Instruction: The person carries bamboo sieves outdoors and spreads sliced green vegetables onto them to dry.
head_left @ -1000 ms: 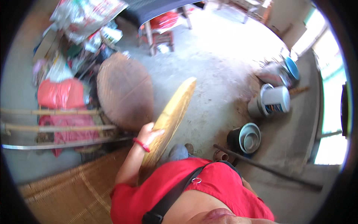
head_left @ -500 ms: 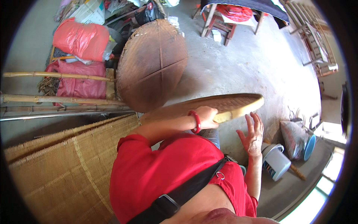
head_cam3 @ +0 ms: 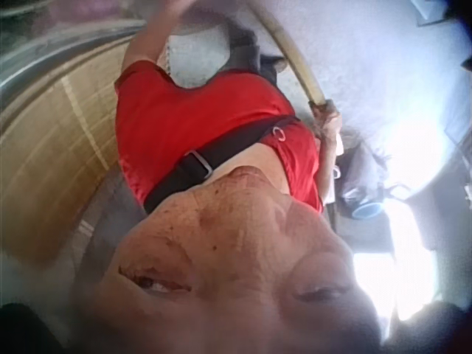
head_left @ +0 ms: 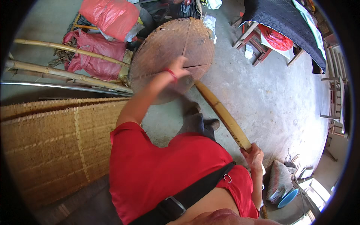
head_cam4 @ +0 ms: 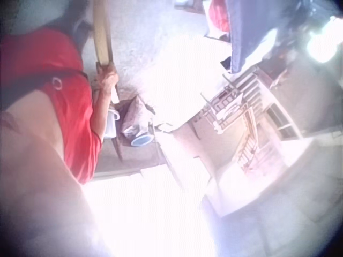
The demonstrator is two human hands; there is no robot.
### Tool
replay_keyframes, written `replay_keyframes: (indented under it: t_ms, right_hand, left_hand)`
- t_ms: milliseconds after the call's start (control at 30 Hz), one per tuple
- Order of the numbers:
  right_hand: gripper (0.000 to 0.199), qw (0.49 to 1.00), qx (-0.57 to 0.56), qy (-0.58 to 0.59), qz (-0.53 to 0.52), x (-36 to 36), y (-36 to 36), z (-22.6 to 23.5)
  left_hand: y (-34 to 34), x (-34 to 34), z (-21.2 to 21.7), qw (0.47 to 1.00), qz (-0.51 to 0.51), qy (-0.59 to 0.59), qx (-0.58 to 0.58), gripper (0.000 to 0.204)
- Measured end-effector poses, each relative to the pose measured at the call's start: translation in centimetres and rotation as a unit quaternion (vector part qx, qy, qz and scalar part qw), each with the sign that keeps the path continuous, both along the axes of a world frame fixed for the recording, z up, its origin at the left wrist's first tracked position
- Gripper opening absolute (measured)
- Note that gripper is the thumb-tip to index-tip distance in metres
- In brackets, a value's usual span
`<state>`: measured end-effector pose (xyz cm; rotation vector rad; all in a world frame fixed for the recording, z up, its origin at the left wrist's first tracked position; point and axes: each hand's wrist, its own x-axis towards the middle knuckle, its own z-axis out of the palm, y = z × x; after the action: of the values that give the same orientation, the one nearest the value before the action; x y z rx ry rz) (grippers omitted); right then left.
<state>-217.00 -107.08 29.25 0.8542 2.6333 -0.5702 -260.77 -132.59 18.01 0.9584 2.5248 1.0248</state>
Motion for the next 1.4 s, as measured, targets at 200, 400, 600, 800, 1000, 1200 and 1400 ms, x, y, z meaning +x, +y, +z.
replay_keyframes:
  t_ms: [200, 400, 600, 800, 1000, 1200, 1400]
  right_hand:
    - [0.041, 0.987, 0.04, -0.047, -0.151, 2.3, 2.8, 1.8]
    - [0.047, 0.943, 0.065, -0.137, -0.296, 2.3, 3.0, 2.5]
    - [0.052, 0.891, 0.044, -0.133, -0.433, 7.4, 2.8, 2.6]
    - [0.055, 0.834, 0.1, -0.091, -0.534, 11.0, 2.5, 0.8]
    - [0.056, 0.783, 0.052, -0.066, -0.617, 15.6, 7.2, 0.0]
    - [0.051, 0.737, -0.008, 0.014, -0.676, 22.1, 15.6, -0.5]
    - [0.041, 0.682, -0.033, 0.07, -0.727, 25.7, 25.2, -0.1]
  left_hand:
    - [-14.6, -15.2, -7.7, 0.835, 0.276, -0.089, -0.467, 0.072]
    - [-21.4, -20.2, -17.8, 0.95, 0.108, 0.051, -0.289, 0.062]
    - [-18.5, -18.7, -13.9, 0.953, 0.236, -0.112, -0.153, 0.063]
    - [-4.7, -9.8, -8.5, 0.97, 0.193, -0.044, -0.144, 0.072]
    - [11.7, -0.7, -7.1, 0.975, 0.131, 0.057, -0.17, 0.069]
    - [29.7, 5.8, 0.3, 0.957, -0.056, 0.04, -0.283, 0.07]
    - [48.0, 10.8, 4.6, 0.923, -0.21, 0.044, -0.32, 0.072]
